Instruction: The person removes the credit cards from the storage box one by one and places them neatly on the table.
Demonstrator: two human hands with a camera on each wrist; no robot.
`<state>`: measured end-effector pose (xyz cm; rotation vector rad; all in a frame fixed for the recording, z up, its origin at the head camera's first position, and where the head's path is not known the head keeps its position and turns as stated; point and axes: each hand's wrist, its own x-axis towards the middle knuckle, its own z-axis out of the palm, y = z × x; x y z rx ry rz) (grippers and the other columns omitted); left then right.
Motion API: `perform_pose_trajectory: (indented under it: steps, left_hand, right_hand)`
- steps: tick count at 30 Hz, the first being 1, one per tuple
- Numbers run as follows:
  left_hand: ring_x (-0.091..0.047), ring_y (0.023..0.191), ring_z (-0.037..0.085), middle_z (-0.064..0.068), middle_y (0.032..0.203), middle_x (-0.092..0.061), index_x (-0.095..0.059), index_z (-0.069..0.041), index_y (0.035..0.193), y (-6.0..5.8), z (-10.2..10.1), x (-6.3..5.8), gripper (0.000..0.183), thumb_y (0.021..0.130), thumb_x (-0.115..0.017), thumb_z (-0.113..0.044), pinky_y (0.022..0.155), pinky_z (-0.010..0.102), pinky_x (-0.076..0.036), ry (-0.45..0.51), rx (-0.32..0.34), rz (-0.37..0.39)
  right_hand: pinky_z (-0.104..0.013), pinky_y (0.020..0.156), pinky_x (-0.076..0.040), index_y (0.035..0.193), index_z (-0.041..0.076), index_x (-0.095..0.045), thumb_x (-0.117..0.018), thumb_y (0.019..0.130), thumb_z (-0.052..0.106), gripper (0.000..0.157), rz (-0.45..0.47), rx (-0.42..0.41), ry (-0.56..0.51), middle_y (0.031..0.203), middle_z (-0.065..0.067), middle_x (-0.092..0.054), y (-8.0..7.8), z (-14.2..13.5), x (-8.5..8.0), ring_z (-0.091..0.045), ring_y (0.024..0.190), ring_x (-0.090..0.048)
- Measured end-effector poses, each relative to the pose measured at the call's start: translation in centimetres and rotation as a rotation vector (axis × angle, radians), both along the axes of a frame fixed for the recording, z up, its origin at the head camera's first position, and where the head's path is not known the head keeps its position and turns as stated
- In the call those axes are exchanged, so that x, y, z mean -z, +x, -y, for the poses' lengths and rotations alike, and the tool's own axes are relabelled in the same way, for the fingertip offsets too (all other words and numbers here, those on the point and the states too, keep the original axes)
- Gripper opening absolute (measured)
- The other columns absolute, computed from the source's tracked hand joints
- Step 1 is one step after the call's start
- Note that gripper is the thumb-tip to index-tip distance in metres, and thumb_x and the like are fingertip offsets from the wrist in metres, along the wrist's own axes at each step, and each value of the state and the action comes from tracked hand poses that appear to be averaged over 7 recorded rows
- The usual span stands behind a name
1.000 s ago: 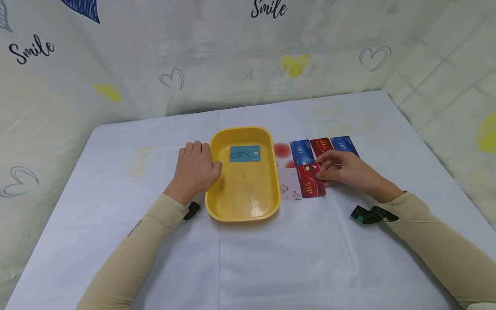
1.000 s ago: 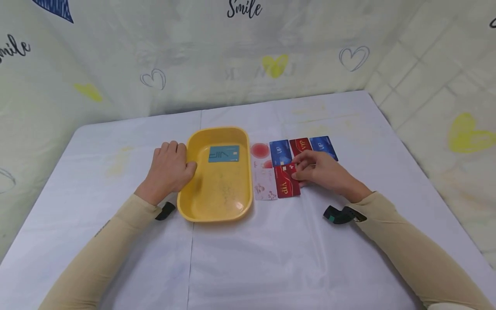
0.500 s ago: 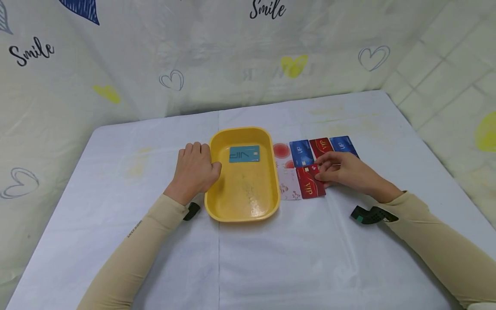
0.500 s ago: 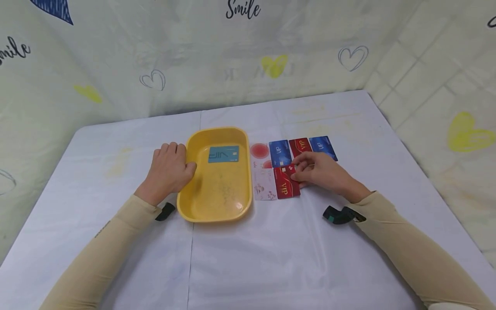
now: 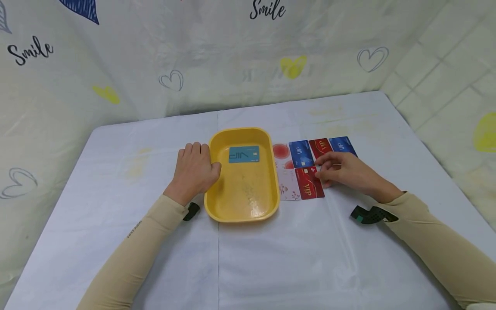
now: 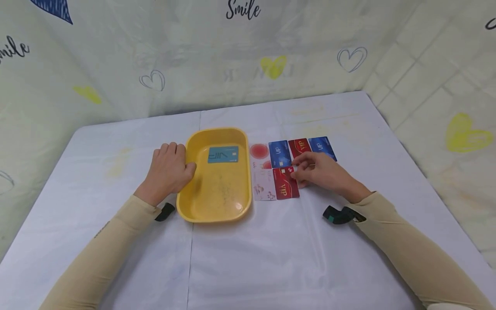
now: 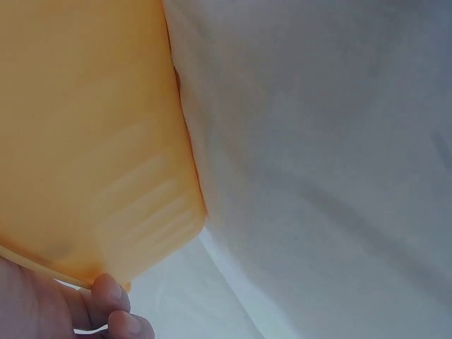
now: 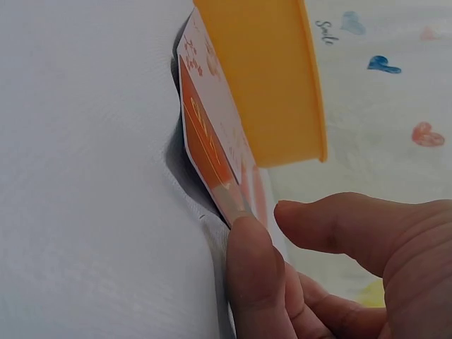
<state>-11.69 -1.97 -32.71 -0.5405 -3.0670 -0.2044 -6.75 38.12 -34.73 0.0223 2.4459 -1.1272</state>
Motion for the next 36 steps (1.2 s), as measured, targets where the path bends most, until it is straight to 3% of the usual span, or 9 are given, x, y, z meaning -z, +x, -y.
perform_pose_trajectory:
  steps: [6, 14, 25, 36]
  left_hand:
    - [-0.037, 0.075, 0.030, 0.013, 0.077, -0.040, -0.044, -0.002, 0.079, -0.1, 0.2, -0.4, 0.023, 0.089, -0.040, -0.023, 0.069, 0.037, -0.025, 0.013, 0.013, -0.024]
    - [-0.038, 0.078, 0.031, 0.013, 0.080, -0.042, -0.045, -0.003, 0.080, -0.1, -0.1, -1.0, 0.024, 0.087, -0.036, -0.023, 0.071, 0.038, -0.026, 0.017, 0.014, 0.016]
    - [-0.039, 0.081, 0.031, 0.013, 0.081, -0.043, -0.046, -0.003, 0.081, 0.0, -0.1, -1.2, 0.024, 0.087, -0.035, -0.024, 0.073, 0.038, -0.028, 0.028, 0.006, 0.031]
    - [-0.040, 0.082, 0.031, 0.013, 0.083, -0.044, -0.047, -0.003, 0.083, -0.1, 0.3, -1.0, 0.026, 0.089, -0.035, -0.025, 0.075, 0.039, -0.029, 0.018, -0.008, 0.066]
  right_hand:
    - [-0.024, 0.080, -0.056, 0.133, 0.011, -0.058, -0.069, 0.097, 0.040, 0.048, -0.014, 0.027, 0.016, 0.108, -0.011, -0.067, 0.0, 0.0, -0.7, -0.021, 0.088, -0.070]
    - [-0.026, 0.077, -0.055, 0.135, 0.013, -0.056, -0.067, 0.098, 0.043, 0.049, -0.057, 0.063, 0.031, 0.110, -0.008, -0.068, 0.2, -0.8, -1.9, -0.016, 0.089, -0.069]
    - [-0.028, 0.076, -0.056, 0.130, 0.009, -0.058, -0.069, 0.098, 0.034, 0.042, -0.107, 0.061, 0.016, 0.106, -0.008, -0.069, -0.5, -0.3, -3.7, -0.015, 0.085, -0.067]
    - [-0.027, 0.075, -0.057, 0.126, 0.014, -0.062, -0.069, 0.098, 0.038, 0.038, -0.182, 0.014, 0.103, 0.108, -0.005, -0.069, -1.6, 0.6, -6.5, -0.019, 0.094, -0.062]
